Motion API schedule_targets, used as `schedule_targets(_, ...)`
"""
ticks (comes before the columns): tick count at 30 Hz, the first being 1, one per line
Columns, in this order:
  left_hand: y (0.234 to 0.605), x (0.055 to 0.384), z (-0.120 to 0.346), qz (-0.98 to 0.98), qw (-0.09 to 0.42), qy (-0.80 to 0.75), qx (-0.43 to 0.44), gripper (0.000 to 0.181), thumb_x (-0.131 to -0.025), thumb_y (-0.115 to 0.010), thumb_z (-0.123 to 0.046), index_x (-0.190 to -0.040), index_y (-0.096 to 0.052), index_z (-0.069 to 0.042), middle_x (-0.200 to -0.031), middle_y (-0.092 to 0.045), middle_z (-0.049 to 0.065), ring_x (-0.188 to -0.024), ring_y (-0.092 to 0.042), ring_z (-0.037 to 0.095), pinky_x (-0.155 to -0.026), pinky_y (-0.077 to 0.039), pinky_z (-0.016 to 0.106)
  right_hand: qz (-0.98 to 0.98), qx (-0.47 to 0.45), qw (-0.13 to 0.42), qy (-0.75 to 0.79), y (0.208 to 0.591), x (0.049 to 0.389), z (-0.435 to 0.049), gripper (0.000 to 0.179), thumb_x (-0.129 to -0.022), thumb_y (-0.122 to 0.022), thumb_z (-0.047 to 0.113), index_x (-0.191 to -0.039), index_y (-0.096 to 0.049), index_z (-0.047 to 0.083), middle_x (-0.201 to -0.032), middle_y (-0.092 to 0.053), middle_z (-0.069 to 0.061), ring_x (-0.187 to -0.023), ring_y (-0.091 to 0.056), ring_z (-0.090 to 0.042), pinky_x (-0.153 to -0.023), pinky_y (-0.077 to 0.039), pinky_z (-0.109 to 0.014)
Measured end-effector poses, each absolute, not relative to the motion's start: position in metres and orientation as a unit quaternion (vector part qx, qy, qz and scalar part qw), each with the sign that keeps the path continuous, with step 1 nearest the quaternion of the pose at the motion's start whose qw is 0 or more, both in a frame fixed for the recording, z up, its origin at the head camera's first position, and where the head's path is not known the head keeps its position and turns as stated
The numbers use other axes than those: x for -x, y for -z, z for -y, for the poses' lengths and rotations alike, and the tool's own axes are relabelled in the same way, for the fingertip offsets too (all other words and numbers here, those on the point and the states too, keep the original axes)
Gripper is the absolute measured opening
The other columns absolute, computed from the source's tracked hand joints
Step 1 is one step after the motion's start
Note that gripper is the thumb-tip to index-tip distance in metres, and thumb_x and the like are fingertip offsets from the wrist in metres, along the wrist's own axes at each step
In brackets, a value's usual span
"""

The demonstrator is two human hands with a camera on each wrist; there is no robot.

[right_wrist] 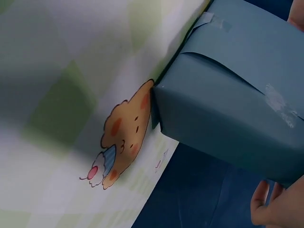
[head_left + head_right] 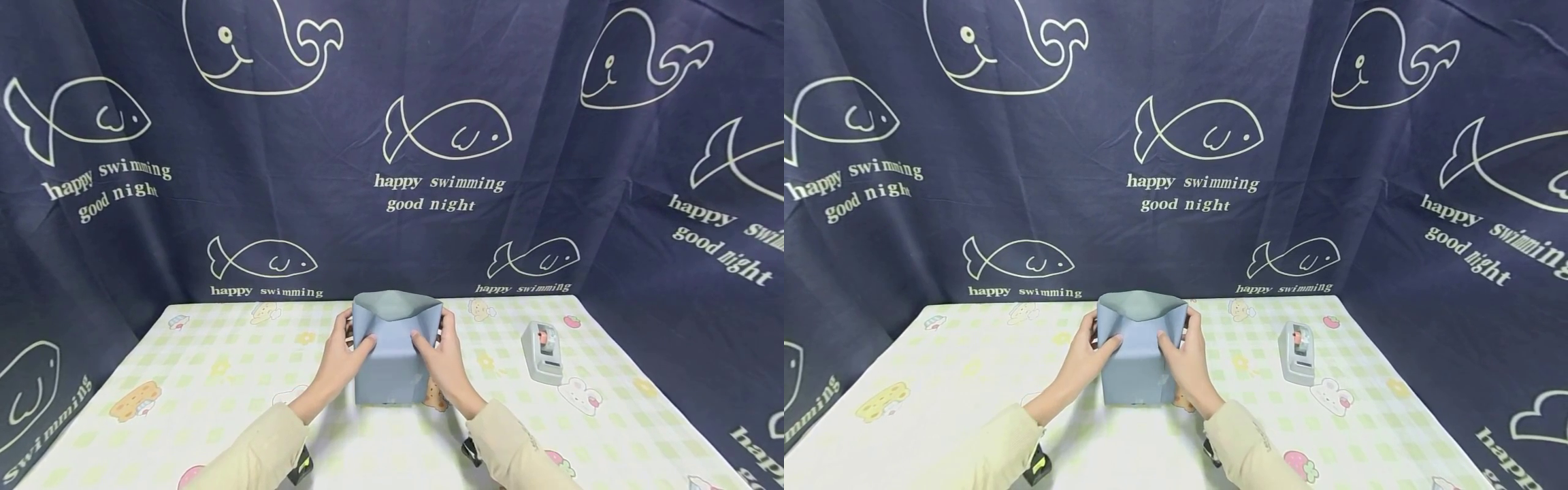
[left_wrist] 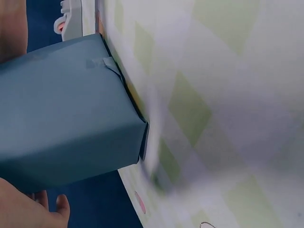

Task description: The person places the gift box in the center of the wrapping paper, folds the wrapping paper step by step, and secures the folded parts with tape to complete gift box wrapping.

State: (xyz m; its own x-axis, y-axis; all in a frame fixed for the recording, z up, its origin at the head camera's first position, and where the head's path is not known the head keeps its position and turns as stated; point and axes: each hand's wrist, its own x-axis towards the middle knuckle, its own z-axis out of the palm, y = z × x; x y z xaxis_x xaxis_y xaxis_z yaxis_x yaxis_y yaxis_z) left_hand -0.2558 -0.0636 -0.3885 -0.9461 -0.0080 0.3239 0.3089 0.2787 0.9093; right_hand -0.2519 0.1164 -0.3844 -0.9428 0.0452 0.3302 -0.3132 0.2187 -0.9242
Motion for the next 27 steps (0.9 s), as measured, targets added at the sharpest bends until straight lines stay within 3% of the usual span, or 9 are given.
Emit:
schedule_targets(17, 0.383, 0.256, 0.052, 0.781, 0.134, 0.61, 0.012, 0.043, -0.084, -0.049, -0.009, -0.126, -0.042, -0.006, -0.117, -0.058, 0.014, -0.108, -0.053, 0.026, -0.089, -0.043, 0.041, 0.777, -0.075, 0.175, -0.6, 0.383, 0.259, -0.113, 0.044, -0.087, -0.053, 0.003, -0.128, -0.035, 0.006, -0.115, -0.047, -0.015, -0.103, -0.049, -0.026, -0.085, -0.041, -0.034)
schedule_targets(27, 0.377, 0.259, 0.047, 0.792, 0.125, 0.596, -0.033, 0.044, -0.081, -0.052, -0.009, -0.124, -0.044, -0.006, -0.11, -0.061, 0.015, -0.099, -0.057, 0.026, -0.081, -0.047, 0.039, 0.779, -0.036, 0.155, -0.607, 0.379, 0.262, -0.109, 0.045, -0.086, -0.05, 0.003, -0.128, -0.033, 0.005, -0.118, -0.046, -0.016, -0.109, -0.047, -0.028, -0.09, -0.04, -0.039)
